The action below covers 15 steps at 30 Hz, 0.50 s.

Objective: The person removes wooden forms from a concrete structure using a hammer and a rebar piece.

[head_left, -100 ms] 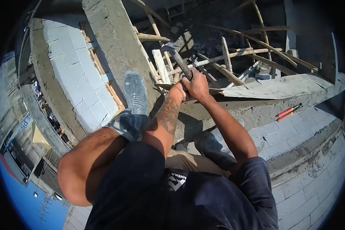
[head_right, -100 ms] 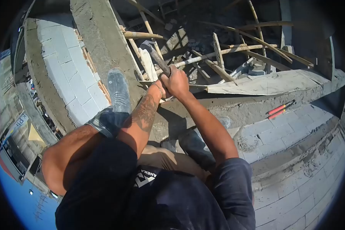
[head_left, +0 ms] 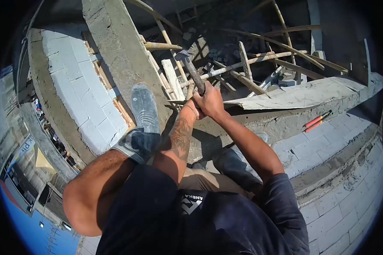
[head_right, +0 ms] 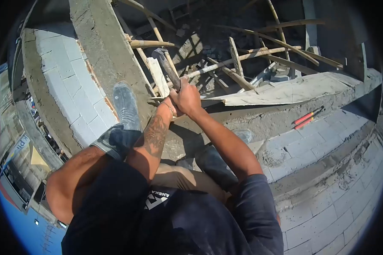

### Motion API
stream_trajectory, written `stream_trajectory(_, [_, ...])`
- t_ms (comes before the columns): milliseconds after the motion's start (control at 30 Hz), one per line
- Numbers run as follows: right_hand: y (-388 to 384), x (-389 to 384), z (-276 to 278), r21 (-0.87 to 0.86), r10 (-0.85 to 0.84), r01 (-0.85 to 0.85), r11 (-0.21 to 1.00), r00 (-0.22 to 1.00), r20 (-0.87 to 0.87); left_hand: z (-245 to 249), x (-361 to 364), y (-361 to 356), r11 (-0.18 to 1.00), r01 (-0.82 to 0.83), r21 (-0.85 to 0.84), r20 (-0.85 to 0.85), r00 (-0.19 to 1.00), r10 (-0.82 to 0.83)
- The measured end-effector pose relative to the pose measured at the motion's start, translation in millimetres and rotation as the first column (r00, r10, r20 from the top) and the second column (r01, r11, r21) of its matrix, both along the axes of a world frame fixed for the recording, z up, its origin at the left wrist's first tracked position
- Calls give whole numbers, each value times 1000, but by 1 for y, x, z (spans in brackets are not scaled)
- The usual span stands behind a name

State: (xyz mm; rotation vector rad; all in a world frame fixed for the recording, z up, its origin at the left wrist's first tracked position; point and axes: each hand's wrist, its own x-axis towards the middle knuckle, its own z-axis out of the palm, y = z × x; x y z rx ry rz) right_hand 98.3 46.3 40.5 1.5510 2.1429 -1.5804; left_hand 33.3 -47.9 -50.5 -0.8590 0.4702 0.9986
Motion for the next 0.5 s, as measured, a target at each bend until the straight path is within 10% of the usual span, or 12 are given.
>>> stream_trajectory(200, [-15, 79, 56, -225, 99, -92, 970, 995, 22, 101, 90, -8, 861, -138, -490, -248, 969, 14])
stream_trajectory(267, [-13, 109, 84, -193, 108, -107, 975, 994, -3, 132, 120, 3, 746, 21, -665, -305, 905, -297])
stream_trajectory(500, [46, 188, 205, -111, 73, -63, 992, 993, 88, 220, 196, 27, 911, 61, -407, -342, 915, -214])
